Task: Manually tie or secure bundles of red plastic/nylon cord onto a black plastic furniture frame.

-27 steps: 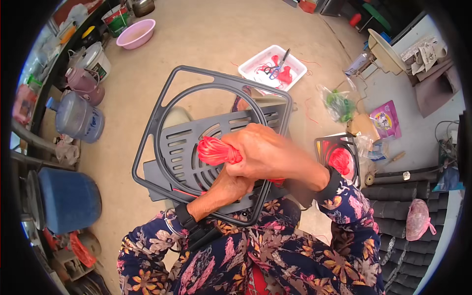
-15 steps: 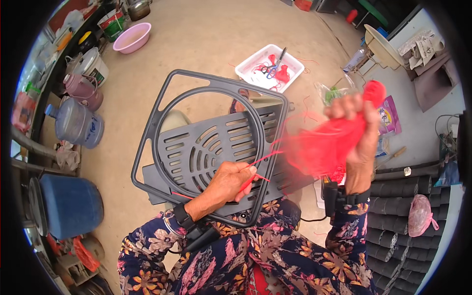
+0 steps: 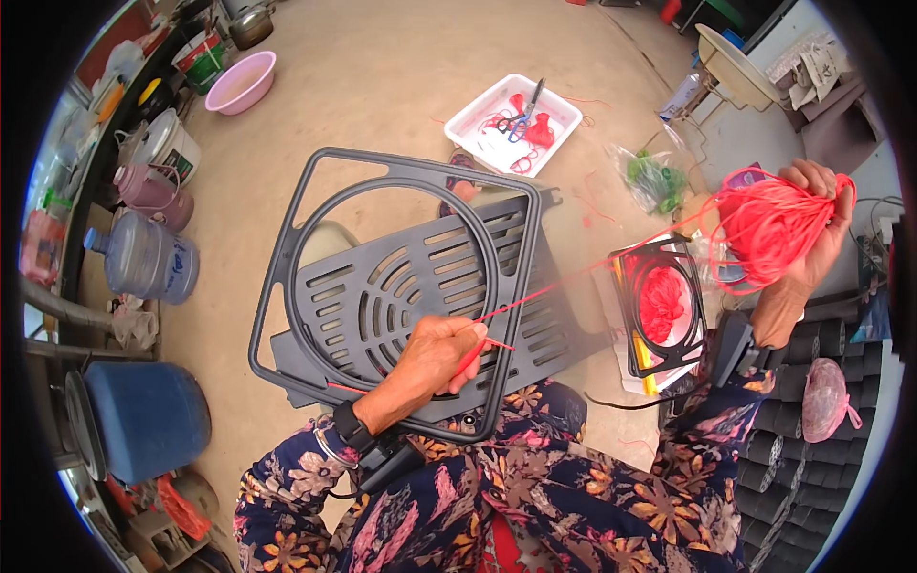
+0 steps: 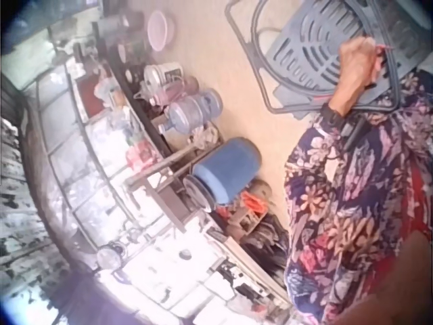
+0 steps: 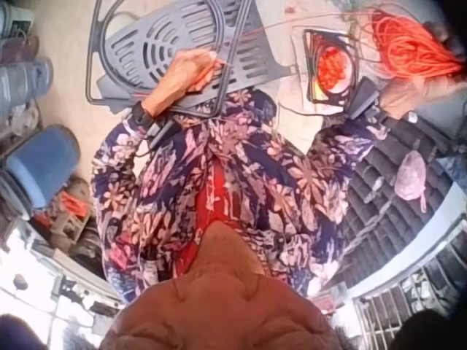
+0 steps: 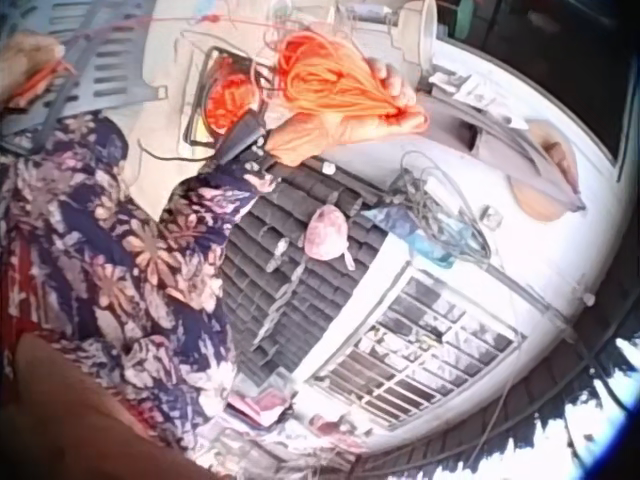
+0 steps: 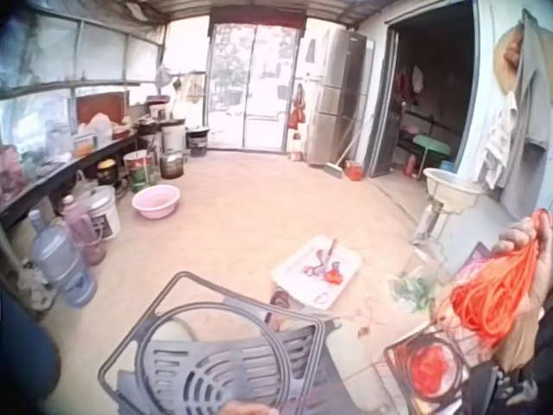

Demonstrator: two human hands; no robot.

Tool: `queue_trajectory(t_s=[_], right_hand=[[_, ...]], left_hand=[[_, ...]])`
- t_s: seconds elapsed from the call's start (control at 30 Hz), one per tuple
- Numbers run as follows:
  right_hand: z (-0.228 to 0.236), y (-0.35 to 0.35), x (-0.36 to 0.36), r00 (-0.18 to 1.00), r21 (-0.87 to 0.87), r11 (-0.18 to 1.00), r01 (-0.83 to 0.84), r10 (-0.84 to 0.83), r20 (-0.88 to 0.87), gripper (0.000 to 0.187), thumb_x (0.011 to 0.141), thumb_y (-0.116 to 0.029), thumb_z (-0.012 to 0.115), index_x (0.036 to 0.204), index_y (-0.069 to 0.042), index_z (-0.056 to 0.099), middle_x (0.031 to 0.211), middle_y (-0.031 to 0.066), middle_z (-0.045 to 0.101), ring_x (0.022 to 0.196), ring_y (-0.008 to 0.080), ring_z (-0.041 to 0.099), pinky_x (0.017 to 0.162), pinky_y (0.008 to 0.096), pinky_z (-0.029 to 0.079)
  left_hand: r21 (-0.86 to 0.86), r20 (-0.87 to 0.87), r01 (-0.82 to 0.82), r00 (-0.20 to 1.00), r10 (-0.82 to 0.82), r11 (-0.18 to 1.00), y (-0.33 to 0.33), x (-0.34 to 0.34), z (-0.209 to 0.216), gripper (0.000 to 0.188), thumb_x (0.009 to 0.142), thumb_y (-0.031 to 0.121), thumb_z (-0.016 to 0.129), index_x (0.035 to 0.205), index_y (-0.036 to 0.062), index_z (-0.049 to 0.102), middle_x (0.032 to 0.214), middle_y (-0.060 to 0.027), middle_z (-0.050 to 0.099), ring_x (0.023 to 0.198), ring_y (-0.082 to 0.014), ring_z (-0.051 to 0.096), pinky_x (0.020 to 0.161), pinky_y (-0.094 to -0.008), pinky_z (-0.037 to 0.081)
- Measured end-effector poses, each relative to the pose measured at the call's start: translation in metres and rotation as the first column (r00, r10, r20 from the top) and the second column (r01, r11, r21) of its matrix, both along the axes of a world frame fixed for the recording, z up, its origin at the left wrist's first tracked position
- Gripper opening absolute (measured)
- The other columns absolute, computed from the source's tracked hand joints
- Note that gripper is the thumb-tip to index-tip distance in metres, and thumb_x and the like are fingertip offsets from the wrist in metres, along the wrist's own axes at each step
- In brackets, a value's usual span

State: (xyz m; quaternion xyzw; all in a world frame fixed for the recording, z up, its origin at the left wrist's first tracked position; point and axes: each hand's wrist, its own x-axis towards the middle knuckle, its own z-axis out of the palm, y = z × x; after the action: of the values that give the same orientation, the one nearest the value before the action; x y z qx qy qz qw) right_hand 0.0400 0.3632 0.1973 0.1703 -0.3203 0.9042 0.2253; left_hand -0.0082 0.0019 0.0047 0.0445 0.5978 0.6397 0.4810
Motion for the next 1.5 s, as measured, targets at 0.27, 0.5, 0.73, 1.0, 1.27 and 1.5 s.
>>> queue_trajectory(t_s=[0.27,0.5,0.73,1.0,1.27,1.5], right_hand=[[-0.015,0.031,0.057,0.996,0.118,0.992,0.049,-0.057,0.063,0.024,0.101,-0.022,0.047,0.083,-0.006,0.044,0.055,-0.0016,0.038,0.044,0.0087,0.039,0.047,0.0237,0.037],[-0.019,0.029,0.099,0.994,-0.004,1.000,0.015,-0.014,0.108,0.026,0.102,-0.024,0.045,0.086,-0.004,0.041,0.056,0.0016,0.039,0.043,0.0111,0.041,0.044,0.0249,0.039],[-0.060,-0.073,0.059,0.933,-0.075,0.964,-0.257,0.267,0.241,0.033,0.101,-0.039,0.043,0.099,-0.006,0.045,0.060,0.0018,0.042,0.043,0.0130,0.044,0.039,0.0287,0.040],[-0.172,-0.152,0.010,0.565,-0.128,0.962,-0.242,0.247,0.787,0.028,0.095,-0.029,0.053,0.112,-0.007,0.050,0.071,0.0042,0.050,0.065,0.0171,0.053,0.064,0.0338,0.048],[-0.187,-0.168,0.012,0.569,0.096,0.850,-0.518,0.258,0.781,0.040,0.094,-0.012,0.054,0.131,0.001,0.045,0.119,0.0091,0.060,0.103,0.0169,0.061,0.092,0.0307,0.049],[-0.179,-0.158,-0.006,0.646,0.218,0.951,-0.219,-0.026,0.763,0.037,0.096,-0.016,0.055,0.127,0.003,0.048,0.108,0.0102,0.063,0.094,0.0178,0.065,0.083,0.0325,0.053]], left_hand=[[0.009,0.042,0.031,0.999,-0.032,0.999,-0.005,-0.006,0.005,0.028,0.101,0.023,0.050,0.093,-0.0014,0.061,0.058,-0.0036,0.056,0.041,-0.0072,0.044,0.037,-0.0224,0.031],[0.067,0.096,0.035,0.995,-0.042,0.997,-0.002,-0.007,0.004,0.023,0.100,0.018,0.049,0.093,-0.0011,0.060,0.062,-0.0050,0.058,0.043,-0.0080,0.046,0.038,-0.0214,0.034],[0.069,0.020,0.040,0.999,-0.041,0.997,-0.008,-0.009,0.005,0.025,0.099,0.021,0.050,0.095,-0.0013,0.061,0.064,-0.0026,0.058,0.044,-0.0066,0.046,0.038,-0.0222,0.031],[0.179,-0.079,0.056,0.996,-0.042,0.982,-0.012,-0.005,0.022,0.027,0.099,0.023,0.050,0.098,-0.0009,0.063,0.065,-0.0030,0.058,0.046,-0.0056,0.048,0.039,-0.0201,0.031],[0.173,-0.001,0.029,1.000,-0.029,0.984,-0.014,-0.003,0.018,0.027,0.099,0.023,0.051,0.099,-0.0011,0.064,0.066,-0.0037,0.059,0.046,-0.0064,0.047,0.041,-0.0210,0.033],[0.135,-0.028,0.042,0.999,-0.039,0.990,-0.012,-0.002,0.030,0.027,0.099,0.022,0.052,0.093,-0.0021,0.062,0.065,-0.0054,0.059,0.045,-0.0077,0.046,0.041,-0.0215,0.033]])
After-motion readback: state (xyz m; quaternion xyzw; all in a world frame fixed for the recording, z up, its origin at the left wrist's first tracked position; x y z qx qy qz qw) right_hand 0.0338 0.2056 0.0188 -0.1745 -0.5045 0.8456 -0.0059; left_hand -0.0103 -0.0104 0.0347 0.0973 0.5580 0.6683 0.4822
